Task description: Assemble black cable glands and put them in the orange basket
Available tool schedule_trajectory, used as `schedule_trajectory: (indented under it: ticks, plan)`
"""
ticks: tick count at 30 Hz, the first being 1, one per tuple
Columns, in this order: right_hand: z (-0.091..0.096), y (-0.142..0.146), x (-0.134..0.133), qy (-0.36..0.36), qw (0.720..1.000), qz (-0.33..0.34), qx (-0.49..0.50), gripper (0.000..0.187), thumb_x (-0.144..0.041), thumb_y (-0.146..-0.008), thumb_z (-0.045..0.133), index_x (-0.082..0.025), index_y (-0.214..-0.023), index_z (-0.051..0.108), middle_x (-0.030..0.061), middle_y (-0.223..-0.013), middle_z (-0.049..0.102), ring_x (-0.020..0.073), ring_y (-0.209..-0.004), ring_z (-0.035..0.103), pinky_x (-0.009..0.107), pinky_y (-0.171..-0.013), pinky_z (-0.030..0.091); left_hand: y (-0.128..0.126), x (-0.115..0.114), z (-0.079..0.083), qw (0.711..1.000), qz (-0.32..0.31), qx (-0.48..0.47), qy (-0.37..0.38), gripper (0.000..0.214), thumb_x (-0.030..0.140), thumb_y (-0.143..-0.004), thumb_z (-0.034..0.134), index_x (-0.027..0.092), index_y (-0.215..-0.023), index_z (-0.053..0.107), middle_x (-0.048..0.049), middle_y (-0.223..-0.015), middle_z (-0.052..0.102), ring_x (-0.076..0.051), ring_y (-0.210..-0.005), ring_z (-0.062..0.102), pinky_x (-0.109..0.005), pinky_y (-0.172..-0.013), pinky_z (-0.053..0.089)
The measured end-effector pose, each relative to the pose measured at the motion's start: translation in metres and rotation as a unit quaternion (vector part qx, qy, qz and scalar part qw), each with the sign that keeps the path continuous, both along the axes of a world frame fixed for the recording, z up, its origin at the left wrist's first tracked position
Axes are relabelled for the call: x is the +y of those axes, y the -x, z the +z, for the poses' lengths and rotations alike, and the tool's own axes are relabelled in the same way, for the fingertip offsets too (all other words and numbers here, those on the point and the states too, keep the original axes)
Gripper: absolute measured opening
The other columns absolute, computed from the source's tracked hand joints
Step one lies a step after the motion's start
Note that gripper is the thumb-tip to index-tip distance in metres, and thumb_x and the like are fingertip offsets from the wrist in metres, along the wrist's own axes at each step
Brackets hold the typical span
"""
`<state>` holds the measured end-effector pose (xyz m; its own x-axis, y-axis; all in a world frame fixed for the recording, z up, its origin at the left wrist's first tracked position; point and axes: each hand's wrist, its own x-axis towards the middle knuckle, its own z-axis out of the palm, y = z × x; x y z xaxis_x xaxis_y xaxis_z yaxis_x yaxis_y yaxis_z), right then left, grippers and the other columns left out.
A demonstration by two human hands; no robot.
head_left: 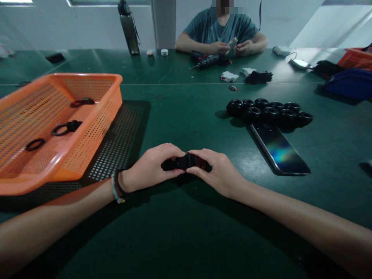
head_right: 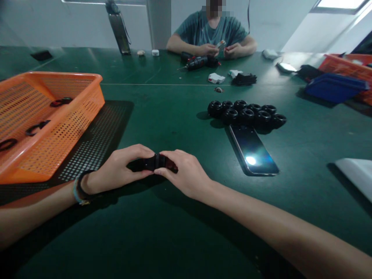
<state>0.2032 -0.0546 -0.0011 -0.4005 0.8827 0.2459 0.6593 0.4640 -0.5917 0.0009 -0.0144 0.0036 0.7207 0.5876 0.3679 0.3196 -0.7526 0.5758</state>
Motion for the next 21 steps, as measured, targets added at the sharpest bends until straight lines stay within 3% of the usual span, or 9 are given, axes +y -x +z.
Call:
schedule_trajectory:
  ticks: [4,7,14,21]
  plan:
    - [-0.0057,-0.0048,0.005,-0.162,0.985,0.049,-0.016,0.031,-0.028,-0.084,0.061,-0.013,-0.111,0.056,0.01,-0.091,0.068,0.0211,-0.08,0.061,0.034,-0.065,0.05,-0.0013,0.0021,0.0007,0.991,0.021,-0.027,0.132,0.022,0.026,-0.077,0.068,0.015,-0.093,0.058,-0.0025,-0.086,0.065,-0.015,-0.078,0.063,-0.025,-0.07,0.051]
    - [-0.0083,-0.0067,0.0082,-0.233,0.969,0.074,-0.017,0.024,-0.027,-0.087,0.056,-0.012,-0.107,0.055,0.0106,-0.089,0.068,0.0214,-0.08,0.06,0.036,-0.069,0.051,-0.0021,0.0033,-0.0001,0.972,0.008,-0.062,0.225,0.025,0.027,-0.075,0.069,0.015,-0.092,0.057,-0.0009,-0.083,0.064,-0.013,-0.074,0.063,-0.023,-0.067,0.051]
    - [-0.0067,-0.0043,0.0079,-0.265,0.96,0.077,-0.045,0.025,-0.029,-0.092,0.048,-0.009,-0.104,0.056,0.0117,-0.084,0.068,0.021,-0.074,0.059,0.035,-0.066,0.051,-0.0028,0.0041,-0.0009,0.969,0.009,-0.072,0.238,0.026,0.026,-0.074,0.07,0.015,-0.094,0.058,-0.0004,-0.084,0.064,-0.013,-0.077,0.063,-0.023,-0.07,0.051]
    - [-0.007,-0.0027,0.0051,-0.22,0.973,0.059,-0.04,0.024,-0.027,-0.093,0.046,-0.008,-0.102,0.057,0.0108,-0.082,0.068,0.0195,-0.072,0.059,0.032,-0.062,0.049,-0.0017,0.0029,-0.0002,0.979,0.02,-0.025,0.199,0.024,0.03,-0.077,0.067,0.016,-0.095,0.059,-0.0008,-0.085,0.066,-0.014,-0.077,0.064,-0.025,-0.069,0.05]
